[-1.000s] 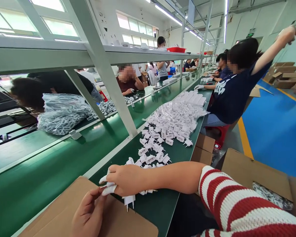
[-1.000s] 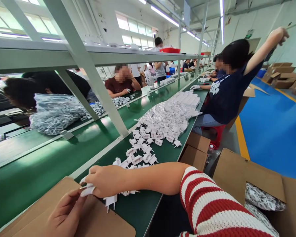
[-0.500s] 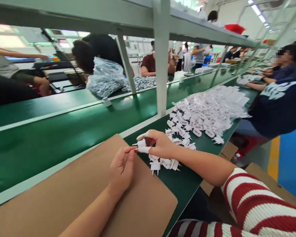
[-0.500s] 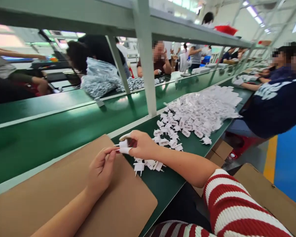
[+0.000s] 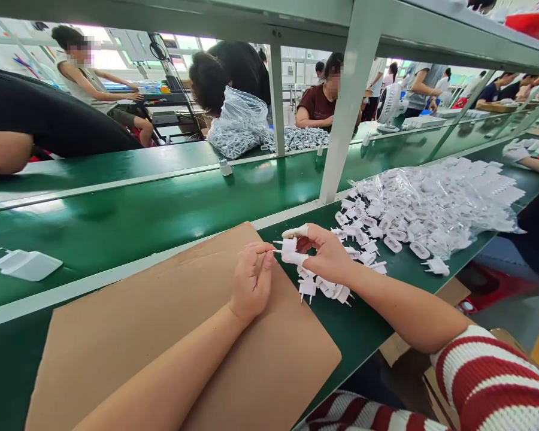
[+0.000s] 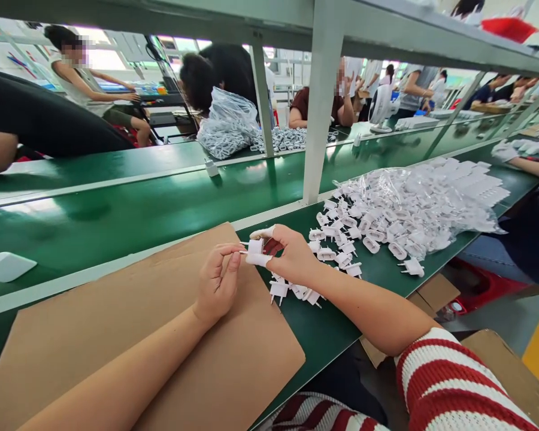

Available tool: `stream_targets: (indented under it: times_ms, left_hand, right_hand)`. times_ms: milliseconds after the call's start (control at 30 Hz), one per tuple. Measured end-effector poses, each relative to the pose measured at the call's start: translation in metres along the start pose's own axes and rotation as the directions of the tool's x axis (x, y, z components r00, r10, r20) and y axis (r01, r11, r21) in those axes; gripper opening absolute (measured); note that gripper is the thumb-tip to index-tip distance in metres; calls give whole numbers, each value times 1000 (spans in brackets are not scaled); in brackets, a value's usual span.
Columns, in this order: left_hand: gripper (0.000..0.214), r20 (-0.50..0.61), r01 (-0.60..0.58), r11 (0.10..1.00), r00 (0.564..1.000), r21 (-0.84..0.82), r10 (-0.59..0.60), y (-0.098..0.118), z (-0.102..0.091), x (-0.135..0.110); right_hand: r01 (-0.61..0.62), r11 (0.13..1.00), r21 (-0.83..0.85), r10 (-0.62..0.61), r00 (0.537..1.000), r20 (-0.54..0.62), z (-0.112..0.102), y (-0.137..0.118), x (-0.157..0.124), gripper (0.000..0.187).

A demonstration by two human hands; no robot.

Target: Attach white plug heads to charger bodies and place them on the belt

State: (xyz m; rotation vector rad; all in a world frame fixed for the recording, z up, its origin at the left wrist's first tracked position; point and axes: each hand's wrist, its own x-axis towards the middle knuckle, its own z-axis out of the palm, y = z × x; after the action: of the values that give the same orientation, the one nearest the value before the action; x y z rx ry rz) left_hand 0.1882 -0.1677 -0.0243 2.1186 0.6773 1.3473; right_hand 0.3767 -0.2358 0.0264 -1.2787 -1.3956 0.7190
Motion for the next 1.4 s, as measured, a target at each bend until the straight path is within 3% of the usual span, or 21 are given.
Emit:
stream_targets:
  times_ms: [233,500,767,867,1000,1133,1233,1400]
  left_hand:
    - [14,-21,-72,997,997,-2,72,-2,1,0]
    - [10,46,-125,992,991,11,124,-3,0,1]
    - [14,243,-152,988,959,5,146,-8,0,2]
    - [11,199,-173,984,967,41,162,-8,0,3]
    - [8,82,-218,971,974,103,210,-6,0,4]
    - [15,-33,-293,934,952,205,305,-3,-2,5]
    - [19,-55,-350,904,926,247,374,1,-4,4]
    - [18,-37,-404,880,904,249,426,8,-5,3]
  right_hand:
    - [72,997,-14,-72,997,-4,-2,1,0,42]
    - [241,962,-132,-242,970,5,-2,-2,-4,37]
    - [237,957,-165,-238,971,17,3,6,-6,46]
    - [246,958,-149,-247,969,11,5,8,-7,51]
    - [268,953,-140,-269,963,7,4,7,-7,42]
    - [258,960,-105,-257,966,25,1,6,-6,37]
    - [246,965,-91,-243,969,38,1,8,-6,34]
    - [211,955,-207,-195,976,94,0,5,-6,24]
